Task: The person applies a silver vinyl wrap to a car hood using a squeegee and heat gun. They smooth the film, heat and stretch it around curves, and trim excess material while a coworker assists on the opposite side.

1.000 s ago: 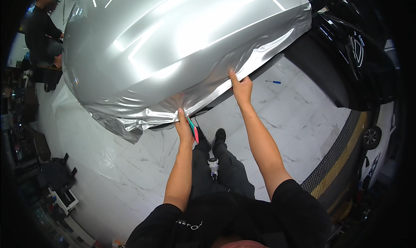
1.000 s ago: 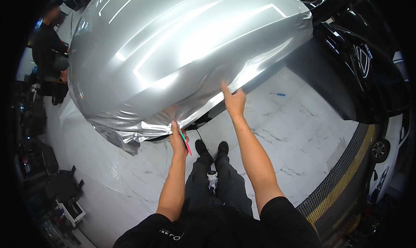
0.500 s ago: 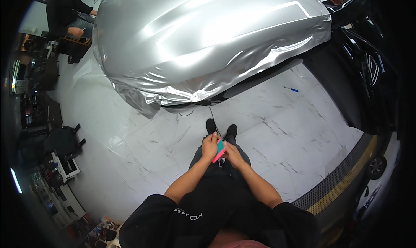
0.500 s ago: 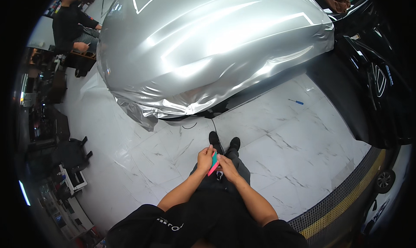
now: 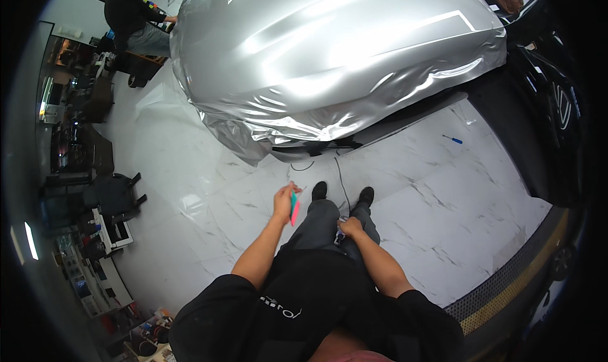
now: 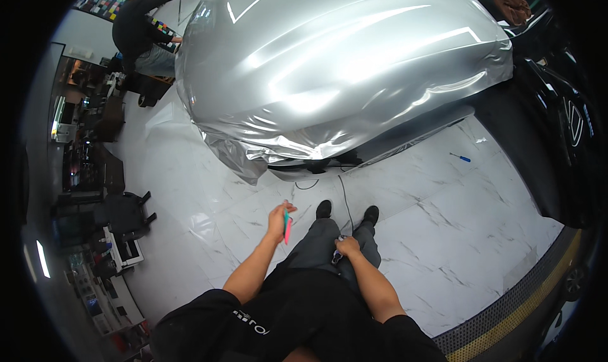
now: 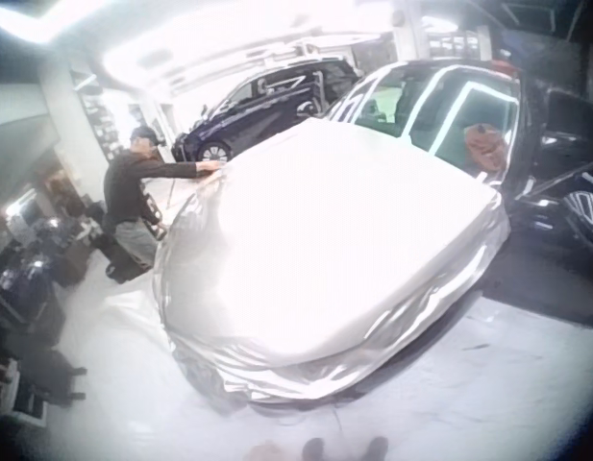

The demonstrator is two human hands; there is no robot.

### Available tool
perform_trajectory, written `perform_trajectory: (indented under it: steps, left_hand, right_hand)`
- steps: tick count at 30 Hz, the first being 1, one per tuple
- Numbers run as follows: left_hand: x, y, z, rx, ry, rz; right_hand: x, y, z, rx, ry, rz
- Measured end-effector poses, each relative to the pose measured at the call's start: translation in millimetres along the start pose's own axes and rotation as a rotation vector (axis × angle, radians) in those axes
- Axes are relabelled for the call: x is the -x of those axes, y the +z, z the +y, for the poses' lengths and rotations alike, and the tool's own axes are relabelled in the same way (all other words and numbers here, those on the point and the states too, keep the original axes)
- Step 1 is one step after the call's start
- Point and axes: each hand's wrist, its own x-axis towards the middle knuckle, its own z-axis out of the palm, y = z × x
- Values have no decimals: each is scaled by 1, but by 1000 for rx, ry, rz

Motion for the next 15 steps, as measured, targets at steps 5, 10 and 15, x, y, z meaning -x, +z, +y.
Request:
perform_trajectory:
  steps: [5,10,15]
  left_hand:
    - [-34,-111,71,223,-163,-40]
    - [-85,-113,136,332,-240,-282]
    - [-94,-179,94,300,-392,-311]
  right_hand:
    - [-36,80,-33,-9,213,-191]
    - [-116,191,-33,-624,423,-246]
    - [-43,185,-99,-648,398,-195]
